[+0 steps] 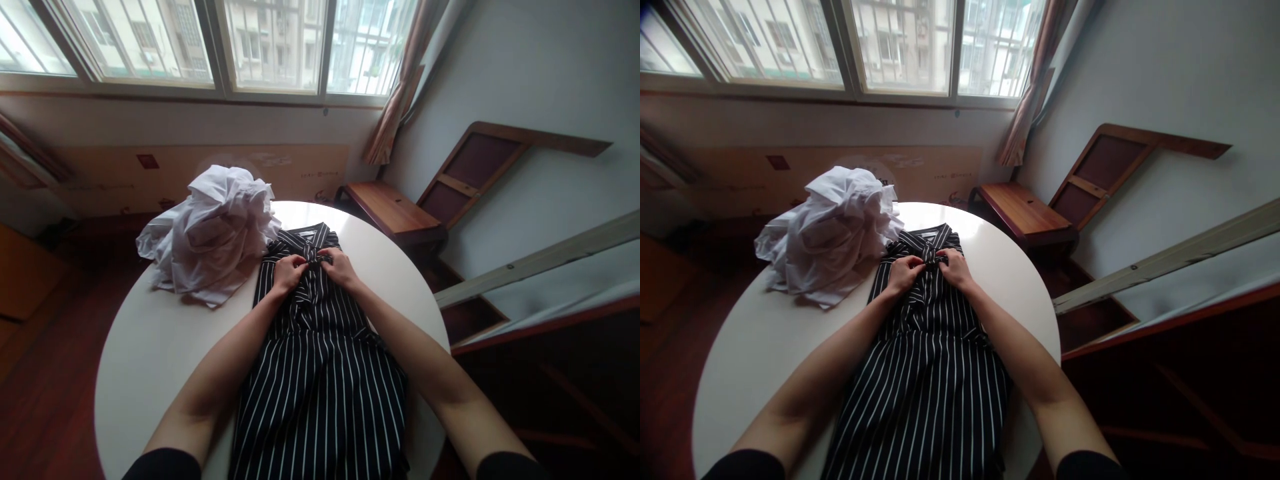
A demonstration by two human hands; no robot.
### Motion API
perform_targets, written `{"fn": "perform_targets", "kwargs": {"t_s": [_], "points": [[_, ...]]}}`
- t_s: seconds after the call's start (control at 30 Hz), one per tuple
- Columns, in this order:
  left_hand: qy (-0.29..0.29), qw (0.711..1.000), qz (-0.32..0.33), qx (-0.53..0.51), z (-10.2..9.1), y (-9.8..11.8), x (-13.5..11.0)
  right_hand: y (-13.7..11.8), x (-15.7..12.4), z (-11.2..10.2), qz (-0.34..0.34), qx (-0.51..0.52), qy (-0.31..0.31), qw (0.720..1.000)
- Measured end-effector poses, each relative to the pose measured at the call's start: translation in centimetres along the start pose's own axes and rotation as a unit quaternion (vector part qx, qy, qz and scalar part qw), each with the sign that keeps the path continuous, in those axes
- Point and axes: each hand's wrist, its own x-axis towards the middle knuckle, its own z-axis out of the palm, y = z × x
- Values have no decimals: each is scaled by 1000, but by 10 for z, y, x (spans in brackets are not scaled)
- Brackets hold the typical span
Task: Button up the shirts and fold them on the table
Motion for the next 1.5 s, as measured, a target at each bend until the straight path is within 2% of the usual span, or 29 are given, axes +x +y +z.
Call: {"fn": "perform_targets", "kwargs": {"t_s": [0.17,0.33,0.47,0.6,0.77,1.0,1.1,1.27,1.5], "points": [[6,997,10,-72,-2,-5,0,-22,-8,13,3,-18,53,998],[6,996,14,-82,-1,-6,1,-23,-13,23,-4,-28,89,996],[-12,997,20,-71,-2,-5,1,-21,-13,24,-2,-24,80,996],[-5,998,15,-62,-2,-3,0,-20,-13,26,4,-23,77,997],[-6,997,38,-72,1,-2,-1,-24,-14,29,47,-29,82,995],[-29,982,55,-177,3,-4,-1,-20,-10,21,99,91,43,990],[-42,980,61,-184,3,-2,-2,-16,-8,20,96,125,26,987],[-2,990,60,-131,1,1,-5,-15,-8,19,76,151,-2,986],[-28,988,64,-138,-3,-7,-1,-19,-11,19,72,106,31,991]]}}
